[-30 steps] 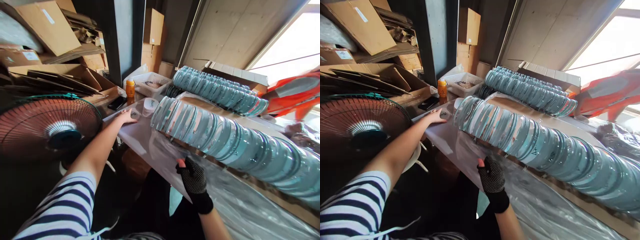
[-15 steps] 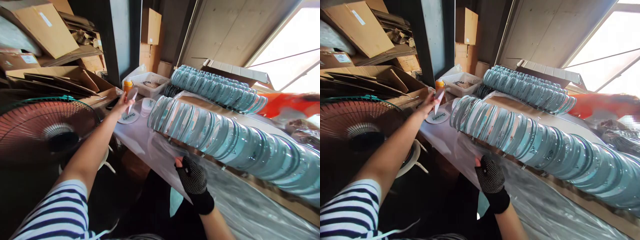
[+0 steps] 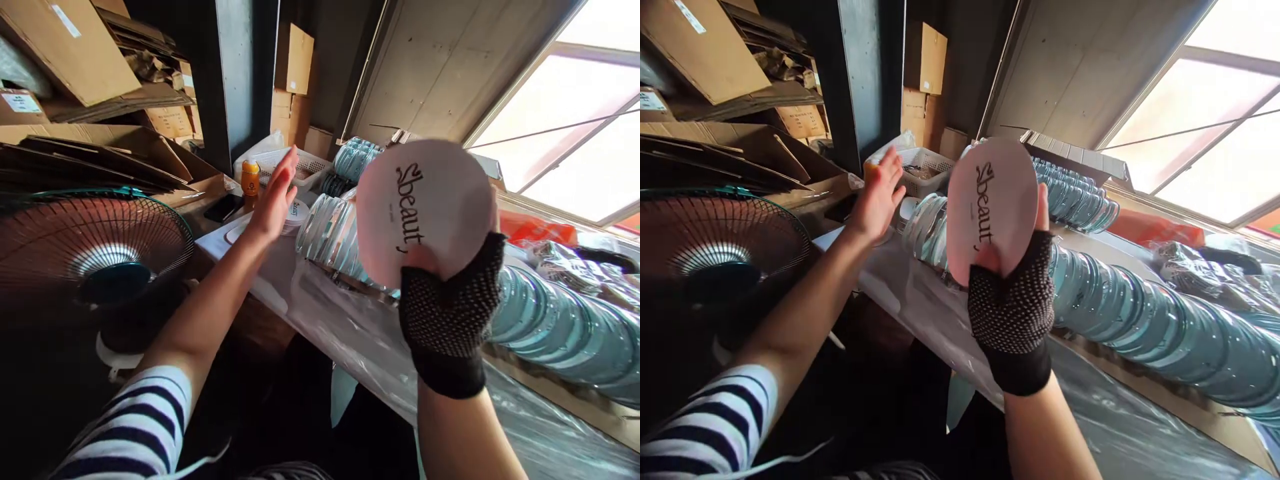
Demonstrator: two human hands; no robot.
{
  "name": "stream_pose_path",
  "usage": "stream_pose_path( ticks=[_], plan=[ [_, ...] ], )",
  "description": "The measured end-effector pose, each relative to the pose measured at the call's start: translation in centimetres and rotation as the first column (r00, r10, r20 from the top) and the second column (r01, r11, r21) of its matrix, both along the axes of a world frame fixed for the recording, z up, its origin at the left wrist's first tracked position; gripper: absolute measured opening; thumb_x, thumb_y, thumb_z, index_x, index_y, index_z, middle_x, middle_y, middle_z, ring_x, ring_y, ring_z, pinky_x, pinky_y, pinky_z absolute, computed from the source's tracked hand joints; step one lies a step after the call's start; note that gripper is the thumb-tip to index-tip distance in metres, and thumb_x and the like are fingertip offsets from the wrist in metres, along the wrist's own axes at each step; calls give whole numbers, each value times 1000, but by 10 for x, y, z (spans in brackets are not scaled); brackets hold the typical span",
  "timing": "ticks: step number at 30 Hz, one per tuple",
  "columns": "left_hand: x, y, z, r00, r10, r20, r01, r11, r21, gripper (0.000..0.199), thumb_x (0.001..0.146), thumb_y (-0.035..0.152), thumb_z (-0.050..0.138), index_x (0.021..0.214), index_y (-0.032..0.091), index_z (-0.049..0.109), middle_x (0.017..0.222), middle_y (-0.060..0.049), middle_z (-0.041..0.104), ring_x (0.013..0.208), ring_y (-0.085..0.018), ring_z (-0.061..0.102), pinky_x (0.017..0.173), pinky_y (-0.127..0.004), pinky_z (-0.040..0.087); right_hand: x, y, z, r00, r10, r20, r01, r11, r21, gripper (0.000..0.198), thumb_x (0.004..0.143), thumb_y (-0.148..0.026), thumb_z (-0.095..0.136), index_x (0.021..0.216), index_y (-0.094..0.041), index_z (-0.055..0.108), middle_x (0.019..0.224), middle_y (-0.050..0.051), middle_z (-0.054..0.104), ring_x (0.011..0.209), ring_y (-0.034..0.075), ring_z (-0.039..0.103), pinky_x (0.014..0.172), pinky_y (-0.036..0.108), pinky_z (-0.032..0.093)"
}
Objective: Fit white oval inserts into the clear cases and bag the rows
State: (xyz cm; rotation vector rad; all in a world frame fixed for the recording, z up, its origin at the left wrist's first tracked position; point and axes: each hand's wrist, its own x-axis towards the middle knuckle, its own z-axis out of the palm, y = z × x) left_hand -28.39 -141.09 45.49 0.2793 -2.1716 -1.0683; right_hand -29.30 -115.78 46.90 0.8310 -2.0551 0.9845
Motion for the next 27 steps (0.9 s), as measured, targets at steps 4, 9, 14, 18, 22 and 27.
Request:
stream_pose_path(
  ticks=[4, 9, 14, 18, 22, 27],
  plan=[
    [-47, -30, -25, 960, -280, -22, 277, 932, 233, 66, 102, 62, 16, 155, 30, 37, 171, -3, 25, 156, -26, 26, 115, -47, 42, 8, -2, 2, 997, 73, 6, -73, 990, 124, 74, 91, -26, 47, 162, -16, 30, 146, 22, 56, 109, 35, 70, 80, 46, 62],
    [-58, -10, -45, 885, -446, -134, 459, 785, 417, 60, 95, 51, 31, 148, 24, 38, 147, -11, 57, 129, -23, 61, 105, -43, 53, 11, -27, -4, 988, 123, 93, -144, 951, 273, 72, 87, -24, 43, 158, -12, 39, 115, 22, 72, 73, 28, 72, 65, 43, 61],
    [-54, -5, -40, 876, -430, -219, 474, 680, 560, 51, 95, 39, 33, 143, 25, 43, 123, -8, 67, 103, -21, 69, 93, -39, 56, 16, -29, 2, 974, 198, 113, -220, 945, 242, 73, 87, -26, 41, 158, -11, 37, 109, 20, 73, 73, 26, 70, 66, 40, 60],
    [-58, -3, -41, 862, -381, -335, 505, 572, 647, 45, 92, 35, 42, 135, 25, 51, 102, -5, 65, 87, -18, 66, 81, -32, 55, 19, -33, 5, 970, 108, 217, -183, 913, 363, 77, 87, -26, 41, 161, -10, 30, 93, 17, 75, 68, 28, 70, 65, 42, 58],
    [-59, 0, -43, 850, -330, -410, 524, 465, 713, 39, 90, 29, 51, 128, 23, 58, 87, -2, 61, 74, -16, 61, 72, -29, 51, 4, -68, 1, 949, 17, 315, -176, 856, 487, 78, 89, -24, 42, 163, -8, 22, 91, 18, 75, 78, 32, 72, 74, 45, 57],
    [-56, 2, -39, 872, -288, -396, 488, 452, 747, 41, 89, 27, 54, 130, 22, 60, 90, -4, 64, 79, -20, 63, 79, -35, 52, -14, -95, -5, 931, -5, 366, -185, 856, 482, 75, 95, -37, 47, 161, -8, 24, 106, 22, 74, 92, 35, 73, 77, 42, 53]
  ],
)
